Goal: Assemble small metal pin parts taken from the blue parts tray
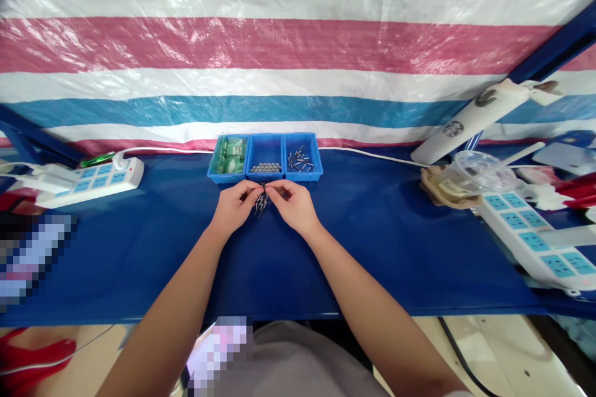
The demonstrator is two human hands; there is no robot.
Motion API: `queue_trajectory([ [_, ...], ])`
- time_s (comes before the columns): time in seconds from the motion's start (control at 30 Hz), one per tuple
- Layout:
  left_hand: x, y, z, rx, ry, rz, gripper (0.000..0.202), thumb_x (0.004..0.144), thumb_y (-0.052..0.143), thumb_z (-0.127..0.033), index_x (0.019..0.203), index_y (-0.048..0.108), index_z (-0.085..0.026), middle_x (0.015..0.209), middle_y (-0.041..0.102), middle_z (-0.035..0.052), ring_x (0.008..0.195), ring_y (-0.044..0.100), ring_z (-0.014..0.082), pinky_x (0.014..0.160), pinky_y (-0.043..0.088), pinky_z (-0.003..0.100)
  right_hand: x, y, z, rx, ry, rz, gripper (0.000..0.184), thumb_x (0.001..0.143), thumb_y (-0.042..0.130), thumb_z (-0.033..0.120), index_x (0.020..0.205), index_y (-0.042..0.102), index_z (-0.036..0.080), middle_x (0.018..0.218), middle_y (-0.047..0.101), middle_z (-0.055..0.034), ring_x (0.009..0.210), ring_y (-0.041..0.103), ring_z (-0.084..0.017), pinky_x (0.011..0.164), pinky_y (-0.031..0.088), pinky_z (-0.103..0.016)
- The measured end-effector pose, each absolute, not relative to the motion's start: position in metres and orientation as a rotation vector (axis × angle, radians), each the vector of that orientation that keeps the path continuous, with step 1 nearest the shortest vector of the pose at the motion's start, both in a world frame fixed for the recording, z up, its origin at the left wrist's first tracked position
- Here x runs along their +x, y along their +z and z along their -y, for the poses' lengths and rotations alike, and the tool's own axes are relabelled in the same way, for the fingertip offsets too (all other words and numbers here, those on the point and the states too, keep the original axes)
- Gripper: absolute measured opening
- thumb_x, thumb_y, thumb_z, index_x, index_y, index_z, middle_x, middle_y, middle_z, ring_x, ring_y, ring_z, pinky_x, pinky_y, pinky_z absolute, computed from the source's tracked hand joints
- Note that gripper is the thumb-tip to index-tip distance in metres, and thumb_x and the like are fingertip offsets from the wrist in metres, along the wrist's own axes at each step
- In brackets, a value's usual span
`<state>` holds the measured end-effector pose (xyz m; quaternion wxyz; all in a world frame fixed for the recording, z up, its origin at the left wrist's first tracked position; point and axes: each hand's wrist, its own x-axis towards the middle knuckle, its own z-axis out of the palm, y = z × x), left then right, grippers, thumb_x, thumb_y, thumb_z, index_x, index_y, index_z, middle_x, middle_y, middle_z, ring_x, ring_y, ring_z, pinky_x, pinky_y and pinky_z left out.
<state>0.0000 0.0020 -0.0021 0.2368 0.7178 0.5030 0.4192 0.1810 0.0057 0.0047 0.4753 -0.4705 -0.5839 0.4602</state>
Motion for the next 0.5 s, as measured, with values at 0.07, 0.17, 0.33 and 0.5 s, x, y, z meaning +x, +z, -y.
queue_trajectory([
  [0.07, -0.0006, -0.0014, -0.0022, 1.971, 1.126, -1.396, 0.025, 0.097, 0.058, -0.040, 0.095, 0.073, -0.020, 0.071, 0.069, -0.0019, 0.062, 0.060, 0.0103, 0.063, 0.046, 0.022, 0.1812, 0.0047, -0.0052, -1.148, 1.103, 1.444, 0.027, 0.083, 0.074, 0.043, 0.097, 0.077, 0.021, 0.091, 0.078, -0.0064, 0.080, 0.072, -0.021, 0.074, 0.056, -0.036],
  [0.17, -0.0014, -0.0004, -0.0021, 1.982, 1.085, -1.425, 0.029, 0.099, 0.055, -0.042, 0.090, 0.072, -0.019, 0.070, 0.069, -0.0014, 0.062, 0.061, 0.0109, 0.063, 0.045, 0.023, 0.1814, 0.0029, -0.0052, -1.165, 1.094, 1.456, 0.025, 0.082, 0.074, 0.041, 0.098, 0.078, 0.021, 0.090, 0.078, -0.0061, 0.078, 0.071, -0.021, 0.072, 0.056, -0.036],
  [0.33, -0.0010, 0.0015, -0.0015, 2.019, 1.065, -1.448, 0.036, 0.100, 0.051, -0.044, 0.083, 0.070, -0.018, 0.068, 0.069, -0.0011, 0.061, 0.060, 0.0106, 0.062, 0.043, 0.023, 0.1812, 0.0008, -0.0062, -1.145, 1.120, 1.434, 0.022, 0.082, 0.074, 0.040, 0.095, 0.077, 0.022, 0.094, 0.079, -0.0066, 0.081, 0.072, -0.022, 0.076, 0.057, -0.037],
  [0.5, -0.0003, 0.0015, -0.0016, 2.008, 1.068, -1.440, 0.034, 0.100, 0.053, -0.043, 0.086, 0.072, -0.019, 0.070, 0.070, -0.0010, 0.062, 0.061, 0.0110, 0.063, 0.044, 0.023, 0.1813, 0.0044, -0.0048, -1.158, 1.089, 1.443, 0.027, 0.082, 0.074, 0.043, 0.098, 0.076, 0.022, 0.090, 0.077, -0.0060, 0.078, 0.070, -0.020, 0.071, 0.056, -0.035],
])
